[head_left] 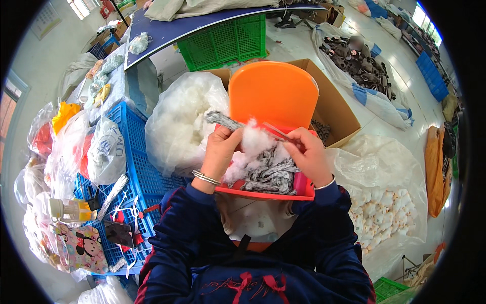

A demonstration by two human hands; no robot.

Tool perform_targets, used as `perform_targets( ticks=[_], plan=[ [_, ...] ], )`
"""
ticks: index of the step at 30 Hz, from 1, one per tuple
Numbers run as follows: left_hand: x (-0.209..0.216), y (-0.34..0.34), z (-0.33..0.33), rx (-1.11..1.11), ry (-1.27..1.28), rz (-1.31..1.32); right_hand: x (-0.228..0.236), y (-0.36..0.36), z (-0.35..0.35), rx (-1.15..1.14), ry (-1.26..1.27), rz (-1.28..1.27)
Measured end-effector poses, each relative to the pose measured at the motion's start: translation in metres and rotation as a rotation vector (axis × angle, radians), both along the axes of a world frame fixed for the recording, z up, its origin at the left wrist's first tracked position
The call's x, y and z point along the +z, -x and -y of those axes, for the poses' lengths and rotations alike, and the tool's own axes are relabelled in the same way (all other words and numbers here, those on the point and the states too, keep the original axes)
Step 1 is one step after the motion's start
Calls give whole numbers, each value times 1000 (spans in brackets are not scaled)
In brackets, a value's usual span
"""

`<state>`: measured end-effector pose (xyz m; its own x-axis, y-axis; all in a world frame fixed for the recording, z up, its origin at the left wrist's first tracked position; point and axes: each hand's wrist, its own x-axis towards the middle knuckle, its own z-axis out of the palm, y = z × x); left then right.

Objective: The person uses a metal tool to push white cotton-like filling into a small patterned fabric piece held in a red tray. The person repeatedly inserts the tool and adjusts the fabric to pack the filling inside.

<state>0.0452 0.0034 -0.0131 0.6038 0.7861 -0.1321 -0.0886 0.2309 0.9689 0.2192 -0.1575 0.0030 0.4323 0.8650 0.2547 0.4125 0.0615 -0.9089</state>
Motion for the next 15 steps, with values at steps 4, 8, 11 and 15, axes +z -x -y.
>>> perform_targets(
  ticks=[4,8,11,15],
  plan=[
    [-4,-2,3,-37,102,79,2,16,-8,22,-113,322],
    [-4,0,2,-45,197,191,1,16,-11,-11,-98,378],
    [0,-1,3,-52,191,194,-3,15,-11,-13,-105,385],
    [-1,0,4,-63,172,154,-8,21,-15,-15,-122,319]
  ],
)
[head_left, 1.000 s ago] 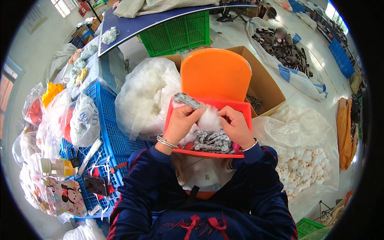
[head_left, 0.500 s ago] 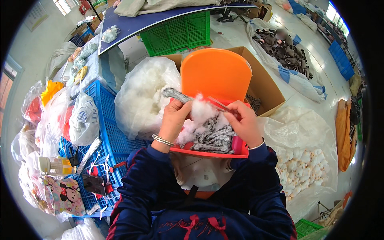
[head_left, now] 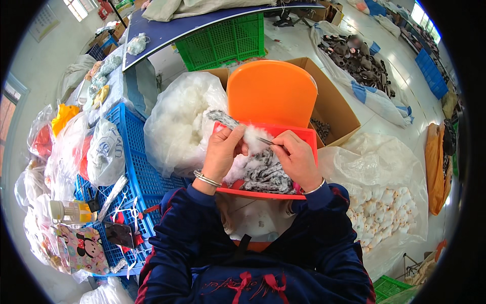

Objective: The person uses a metal tool to push white cotton-like filling into a small patterned fabric piece held in a red tray. The person repeatedly inserts the tool and adjusts the fabric to pack the filling inside.

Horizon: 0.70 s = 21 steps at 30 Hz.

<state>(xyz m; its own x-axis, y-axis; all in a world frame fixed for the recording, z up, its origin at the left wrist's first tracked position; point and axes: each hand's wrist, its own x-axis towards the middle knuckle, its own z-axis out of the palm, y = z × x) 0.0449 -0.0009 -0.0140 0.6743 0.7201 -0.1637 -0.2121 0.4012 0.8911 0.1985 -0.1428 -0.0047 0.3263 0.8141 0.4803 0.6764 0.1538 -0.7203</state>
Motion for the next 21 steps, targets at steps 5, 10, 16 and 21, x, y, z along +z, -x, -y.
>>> perform_targets(
  ticks=[5,10,16,21],
  plan=[
    [-4,-5,15,-33,-80,-73,-7,4,-3,7,-3,-89],
    [5,-2,11,-65,-220,-241,-9,3,-2,28,10,-194],
    [12,0,3,33,-143,-90,-11,2,-2,42,16,-196],
    [4,-3,11,34,-44,-25,-21,11,-5,16,12,-339]
  ],
)
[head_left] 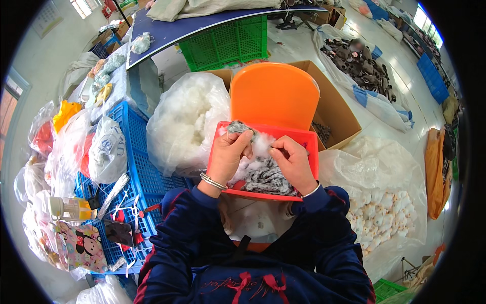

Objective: The person uses a metal tool to push white cotton-like filling into a small patterned fabric piece held in a red tray. The person repeatedly inserts the tool and adjusts the fabric to pack the filling inside.

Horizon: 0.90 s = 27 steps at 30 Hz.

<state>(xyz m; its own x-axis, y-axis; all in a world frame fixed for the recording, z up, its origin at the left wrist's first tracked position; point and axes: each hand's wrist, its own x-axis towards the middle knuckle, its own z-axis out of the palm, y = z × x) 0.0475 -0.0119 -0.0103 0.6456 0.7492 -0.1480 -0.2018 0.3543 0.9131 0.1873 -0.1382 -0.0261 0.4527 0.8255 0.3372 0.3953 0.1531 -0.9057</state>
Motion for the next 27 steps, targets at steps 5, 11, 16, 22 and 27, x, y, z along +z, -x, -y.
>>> perform_targets(
  ticks=[5,11,16,22,27],
  plan=[
    [0,-1,9,-48,-97,-108,-3,6,-4,1,-10,-64],
    [11,-1,8,-22,-93,-79,5,-2,-3,35,-9,11],
    [10,5,-4,-67,-166,-106,8,-8,-3,76,-35,98],
    [0,-4,10,-129,-164,-190,-4,1,-4,29,34,19],
    [6,3,-11,-64,-99,-156,11,-17,2,193,249,-64]
  ],
)
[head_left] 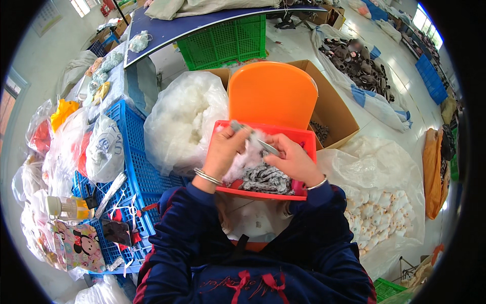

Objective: The person uses a metal tool to push white cotton-like filling into a small patterned fabric piece held in a red tray. The person repeatedly inserts the tool and adjusts the fabric to pack the filling inside.

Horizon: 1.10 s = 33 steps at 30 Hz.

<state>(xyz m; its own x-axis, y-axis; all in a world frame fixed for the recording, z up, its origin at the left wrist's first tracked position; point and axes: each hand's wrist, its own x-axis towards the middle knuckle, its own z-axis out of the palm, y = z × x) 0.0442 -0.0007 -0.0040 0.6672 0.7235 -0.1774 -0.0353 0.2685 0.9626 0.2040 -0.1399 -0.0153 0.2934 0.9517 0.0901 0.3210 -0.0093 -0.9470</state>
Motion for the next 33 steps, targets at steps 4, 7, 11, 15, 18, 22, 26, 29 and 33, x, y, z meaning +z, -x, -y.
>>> perform_targets(
  ticks=[4,7,11,15,18,22,26,29,33],
  plan=[
    [2,2,-15,-98,7,24,10,-33,13,-28,179,-94],
    [-6,0,-5,-470,-65,-94,2,-39,3,-85,118,-312],
    [-13,-6,15,-620,-5,5,6,-14,-9,140,52,-510],
    [-14,-7,18,-643,51,-22,-4,-12,-9,201,-61,-558],
    [-16,-5,19,-648,73,-1,-8,-16,-9,-14,-88,-374],
    [-14,3,12,-790,-54,-15,-4,-53,0,-284,-204,-587],
    [-5,4,16,-798,-286,-147,0,-61,6,-303,-209,-613],
    [-16,3,11,-590,-337,-128,-2,-54,5,-271,-171,-620],
    [-14,-19,30,-506,-143,46,-9,-36,-2,-225,-159,-498]
  ],
)
